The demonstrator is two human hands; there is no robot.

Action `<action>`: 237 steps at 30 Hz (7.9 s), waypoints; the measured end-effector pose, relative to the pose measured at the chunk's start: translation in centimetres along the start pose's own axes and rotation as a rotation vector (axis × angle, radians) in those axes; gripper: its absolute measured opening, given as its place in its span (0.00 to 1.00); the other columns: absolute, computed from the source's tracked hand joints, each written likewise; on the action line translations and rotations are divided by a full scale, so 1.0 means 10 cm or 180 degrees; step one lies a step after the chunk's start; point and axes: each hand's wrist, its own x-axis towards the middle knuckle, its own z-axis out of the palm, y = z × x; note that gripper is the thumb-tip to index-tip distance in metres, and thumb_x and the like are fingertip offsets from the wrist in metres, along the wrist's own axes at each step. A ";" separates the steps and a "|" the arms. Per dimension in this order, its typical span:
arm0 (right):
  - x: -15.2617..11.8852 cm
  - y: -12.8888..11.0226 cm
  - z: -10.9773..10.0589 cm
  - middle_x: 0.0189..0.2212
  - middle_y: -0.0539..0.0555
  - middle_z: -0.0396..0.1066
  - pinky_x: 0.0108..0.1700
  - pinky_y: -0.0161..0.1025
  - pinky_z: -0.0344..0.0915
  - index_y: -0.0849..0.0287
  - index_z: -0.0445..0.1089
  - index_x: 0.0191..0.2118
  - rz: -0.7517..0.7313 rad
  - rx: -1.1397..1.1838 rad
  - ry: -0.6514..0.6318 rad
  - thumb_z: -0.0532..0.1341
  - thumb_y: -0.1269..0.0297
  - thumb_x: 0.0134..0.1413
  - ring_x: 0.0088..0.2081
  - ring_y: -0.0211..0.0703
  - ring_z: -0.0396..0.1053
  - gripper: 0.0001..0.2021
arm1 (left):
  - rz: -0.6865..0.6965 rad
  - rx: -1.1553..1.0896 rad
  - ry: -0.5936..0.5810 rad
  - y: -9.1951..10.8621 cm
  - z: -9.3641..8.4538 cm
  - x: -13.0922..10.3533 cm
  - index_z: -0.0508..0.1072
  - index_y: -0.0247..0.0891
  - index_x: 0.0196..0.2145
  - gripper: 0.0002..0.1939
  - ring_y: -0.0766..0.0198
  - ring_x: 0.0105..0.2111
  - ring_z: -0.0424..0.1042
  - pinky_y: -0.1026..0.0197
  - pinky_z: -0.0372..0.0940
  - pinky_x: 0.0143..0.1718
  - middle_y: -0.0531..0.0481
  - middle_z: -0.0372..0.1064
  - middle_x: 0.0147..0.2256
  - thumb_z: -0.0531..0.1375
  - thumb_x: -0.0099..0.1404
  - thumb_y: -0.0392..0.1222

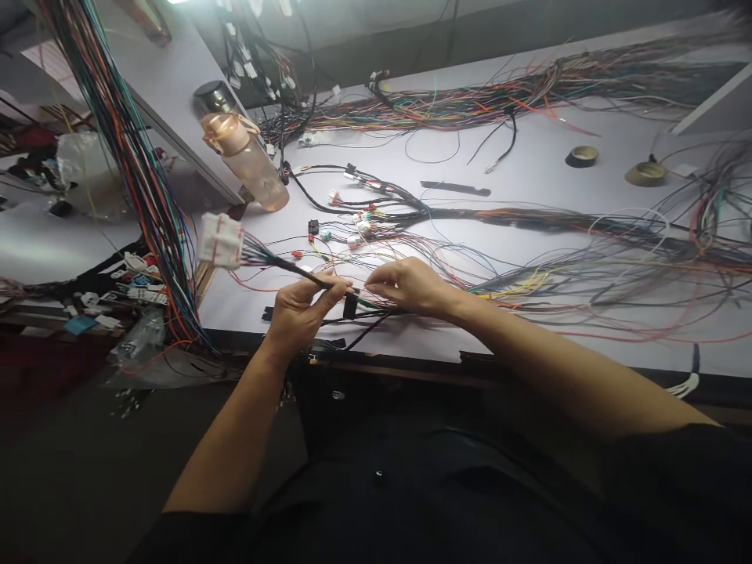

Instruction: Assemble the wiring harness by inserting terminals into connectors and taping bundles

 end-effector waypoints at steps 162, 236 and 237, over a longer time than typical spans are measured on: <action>-0.50 -0.08 0.33 0.33 0.54 0.75 0.41 0.42 0.65 0.55 0.65 0.36 0.0342 0.0307 0.2149 0.58 0.62 0.59 0.36 0.45 0.71 0.04 | -0.0645 -0.1311 0.1037 -0.10 0.51 0.06 0.77 0.36 0.31 0.10 0.65 0.26 0.76 0.59 0.72 0.33 0.52 0.75 0.26 0.69 0.55 0.45; -0.32 -0.08 0.24 0.40 0.51 0.76 0.42 0.39 0.57 0.55 0.70 0.39 -0.0792 -0.1421 0.2060 0.54 0.69 0.64 0.39 0.40 0.69 0.08 | -0.0495 -0.0303 0.0807 0.01 0.48 0.30 0.76 0.35 0.24 0.12 0.72 0.21 0.63 0.67 0.60 0.24 0.53 0.68 0.20 0.67 0.57 0.46; -0.35 -0.07 0.25 0.39 0.51 0.76 0.43 0.39 0.58 0.56 0.69 0.39 -0.0834 -0.1225 0.2107 0.54 0.71 0.63 0.39 0.39 0.70 0.08 | -0.0497 -0.0360 0.0910 -0.02 0.48 0.29 0.76 0.35 0.24 0.12 0.72 0.22 0.63 0.67 0.60 0.25 0.53 0.69 0.21 0.67 0.57 0.46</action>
